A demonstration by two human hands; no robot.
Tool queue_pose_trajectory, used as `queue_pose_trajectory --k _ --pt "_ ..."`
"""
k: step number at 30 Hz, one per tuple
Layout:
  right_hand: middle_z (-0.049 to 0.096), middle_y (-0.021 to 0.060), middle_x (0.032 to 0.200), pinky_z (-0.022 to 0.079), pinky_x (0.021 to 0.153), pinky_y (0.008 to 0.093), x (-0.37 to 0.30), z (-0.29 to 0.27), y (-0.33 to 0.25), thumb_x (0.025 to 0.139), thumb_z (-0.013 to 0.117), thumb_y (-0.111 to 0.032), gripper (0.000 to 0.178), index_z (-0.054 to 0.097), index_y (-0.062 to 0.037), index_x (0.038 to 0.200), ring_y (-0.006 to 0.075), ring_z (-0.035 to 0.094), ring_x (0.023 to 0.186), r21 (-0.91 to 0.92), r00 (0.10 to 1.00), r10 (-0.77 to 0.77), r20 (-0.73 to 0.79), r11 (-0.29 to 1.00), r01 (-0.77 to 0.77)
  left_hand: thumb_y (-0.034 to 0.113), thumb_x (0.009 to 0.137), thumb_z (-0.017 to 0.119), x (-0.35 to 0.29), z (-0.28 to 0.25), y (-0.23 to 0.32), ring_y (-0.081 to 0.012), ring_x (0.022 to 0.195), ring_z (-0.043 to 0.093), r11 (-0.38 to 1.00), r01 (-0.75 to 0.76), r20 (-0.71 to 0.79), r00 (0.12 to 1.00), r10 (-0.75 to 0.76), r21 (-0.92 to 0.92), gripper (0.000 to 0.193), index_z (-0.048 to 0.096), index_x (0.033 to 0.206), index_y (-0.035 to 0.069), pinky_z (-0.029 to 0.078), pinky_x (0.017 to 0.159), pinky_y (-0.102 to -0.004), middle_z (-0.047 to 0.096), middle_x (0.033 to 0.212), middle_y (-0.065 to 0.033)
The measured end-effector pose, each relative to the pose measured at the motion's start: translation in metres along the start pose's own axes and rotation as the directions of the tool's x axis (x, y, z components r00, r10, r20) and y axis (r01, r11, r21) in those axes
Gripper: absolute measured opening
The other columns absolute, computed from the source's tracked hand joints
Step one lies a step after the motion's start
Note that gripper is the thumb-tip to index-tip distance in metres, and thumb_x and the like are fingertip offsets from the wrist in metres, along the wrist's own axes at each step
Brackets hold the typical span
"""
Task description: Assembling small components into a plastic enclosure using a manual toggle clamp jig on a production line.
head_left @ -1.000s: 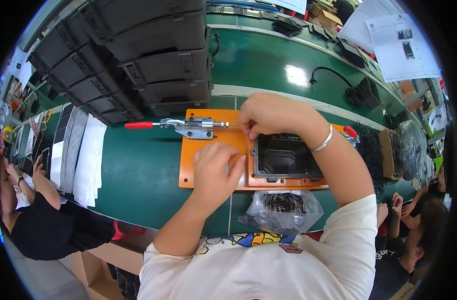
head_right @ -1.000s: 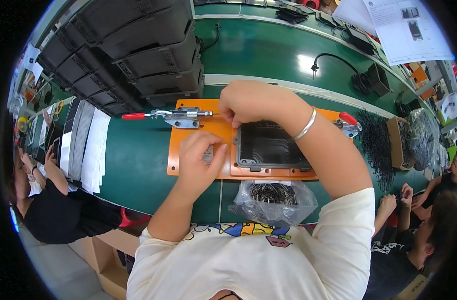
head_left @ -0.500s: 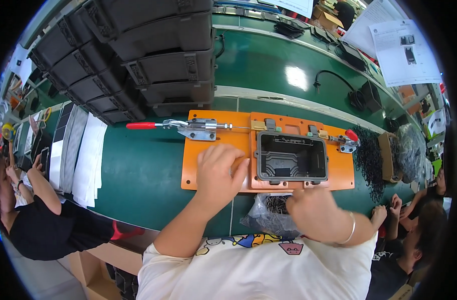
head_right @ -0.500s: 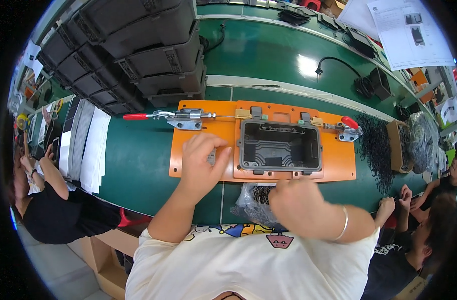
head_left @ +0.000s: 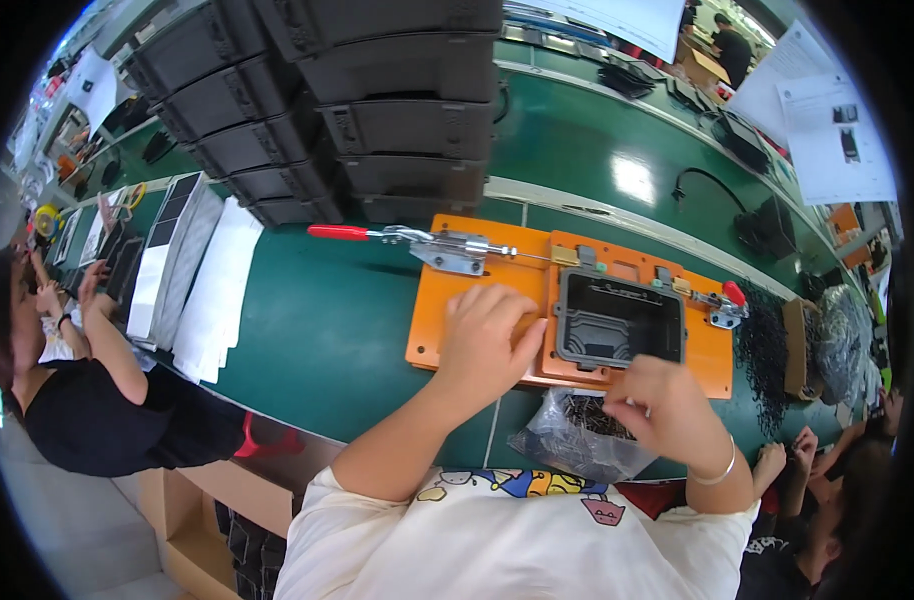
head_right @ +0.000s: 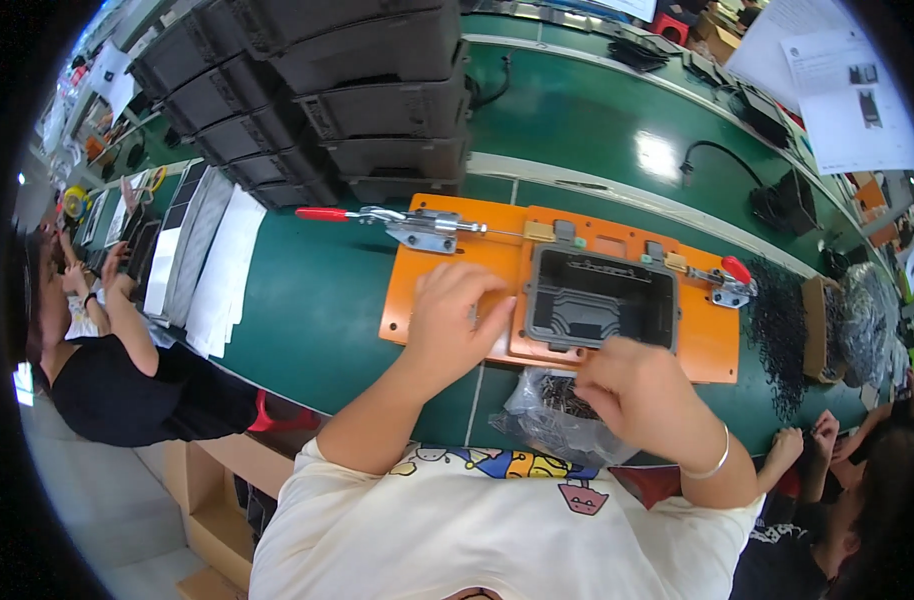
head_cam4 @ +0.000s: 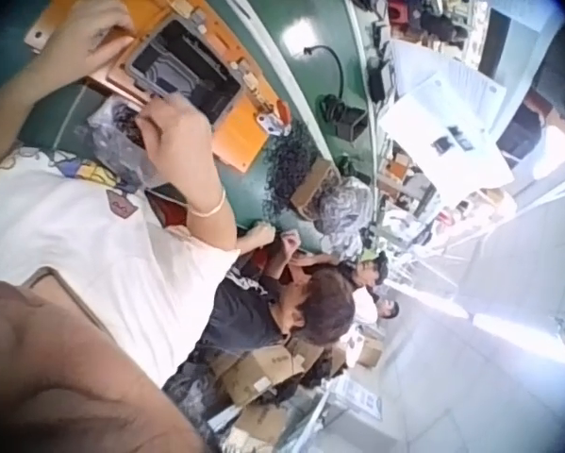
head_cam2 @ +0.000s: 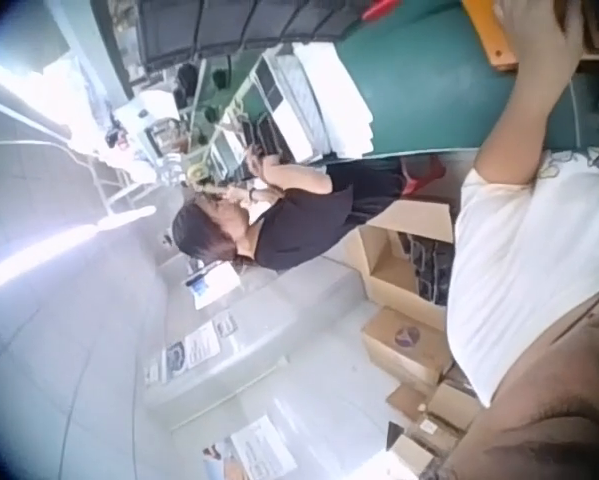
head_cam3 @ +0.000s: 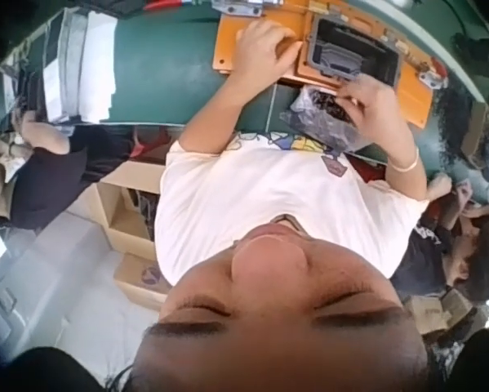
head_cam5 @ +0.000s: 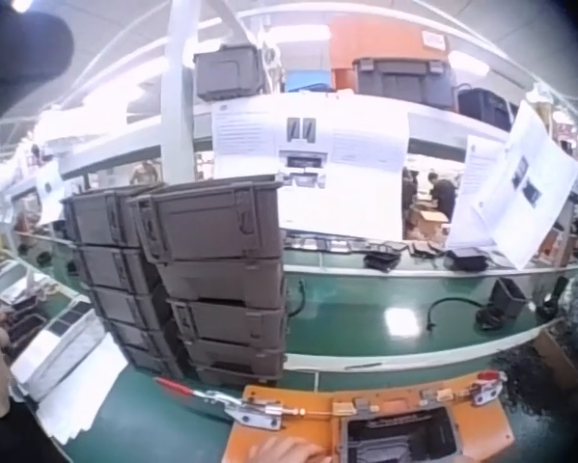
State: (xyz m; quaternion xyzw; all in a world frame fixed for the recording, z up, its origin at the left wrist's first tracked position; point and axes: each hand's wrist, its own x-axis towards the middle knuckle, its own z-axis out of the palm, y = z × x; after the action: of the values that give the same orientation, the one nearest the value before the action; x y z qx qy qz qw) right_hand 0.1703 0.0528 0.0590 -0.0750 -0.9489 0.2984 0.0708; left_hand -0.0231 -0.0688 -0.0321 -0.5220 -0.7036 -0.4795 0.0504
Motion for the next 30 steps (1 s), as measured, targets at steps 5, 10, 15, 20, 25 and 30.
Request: queue_pose_trajectory --k 5,10,15,20,25,30 --pt "0.061 0.0029 0.073 0.045 0.054 0.0219 0.059 -0.012 0.031 0.080 0.066 0.003 0.004 0.062 0.0014 0.081 0.0070 0.057 0.062 0.220 0.957 0.119 -0.264 0.974 -0.061 0.016 0.077 0.070 0.003 -0.001 0.002 -0.0261 0.088 0.055 1.000 -0.005 0.008 1.000 0.005 0.012 0.014 0.064 0.085 0.007 0.036 0.079 -0.0399 0.060 0.086 -0.0052" --pt "0.058 0.0024 0.076 0.045 0.059 0.0222 0.101 0.000 0.058 0.078 0.069 0.004 0.007 0.063 0.0022 0.082 0.0090 0.056 0.066 0.195 0.943 0.135 -0.304 0.978 -0.077 0.016 0.077 0.071 0.004 -0.002 0.002 -0.0260 0.087 0.054 1.000 0.003 0.017 1.000 -0.003 0.008 0.015 0.064 0.085 0.006 0.036 0.078 -0.0398 0.059 0.085 -0.0056" --pt "0.055 0.0042 0.078 0.044 0.059 0.0239 0.106 0.015 0.068 0.074 0.073 0.004 0.011 0.066 0.0017 0.083 0.0122 0.054 0.068 0.111 0.940 0.050 -0.337 0.994 -0.014 0.017 0.077 0.071 0.003 -0.004 0.005 -0.0259 0.087 0.055 1.000 0.017 0.021 1.000 -0.017 -0.010 0.015 0.064 0.086 0.006 0.036 0.078 -0.0396 0.059 0.085 -0.0054" --pt "0.058 0.0065 0.084 0.045 0.062 0.0260 0.103 0.014 0.069 0.075 0.072 0.002 0.019 0.069 -0.0004 0.094 0.0146 0.055 0.069 -0.014 0.939 -0.056 -0.338 0.998 0.054 0.017 0.077 0.071 0.004 -0.003 0.004 -0.0258 0.087 0.055 0.999 0.019 0.029 0.999 -0.018 -0.029 0.015 0.064 0.086 0.006 0.036 0.078 -0.0397 0.059 0.085 -0.0052" --pt "0.059 0.0083 0.090 0.047 0.064 0.0266 0.104 0.000 0.066 0.077 0.070 0.001 0.023 0.067 0.0000 0.100 0.0155 0.056 0.071 0.019 0.940 0.044 -0.338 0.999 -0.040 0.013 0.078 0.071 0.006 -0.004 0.002 -0.0254 0.086 0.058 0.999 0.007 -0.001 1.000 -0.007 -0.045 0.014 0.064 0.086 0.005 0.039 0.078 -0.0372 0.060 0.085 -0.0072" --pt "0.058 0.0028 0.073 0.046 0.059 0.0256 0.125 -0.020 0.074 0.071 0.075 -0.003 0.020 0.064 0.0029 0.087 0.0101 0.055 0.066 0.110 0.973 0.229 -0.025 0.968 -0.225 0.001 0.083 0.067 0.006 -0.021 -0.006 -0.0142 0.079 0.060 0.815 0.141 -0.199 0.933 -0.299 -0.563 0.006 0.063 0.087 -0.001 0.046 0.074 -0.0249 0.061 0.082 -0.0070"
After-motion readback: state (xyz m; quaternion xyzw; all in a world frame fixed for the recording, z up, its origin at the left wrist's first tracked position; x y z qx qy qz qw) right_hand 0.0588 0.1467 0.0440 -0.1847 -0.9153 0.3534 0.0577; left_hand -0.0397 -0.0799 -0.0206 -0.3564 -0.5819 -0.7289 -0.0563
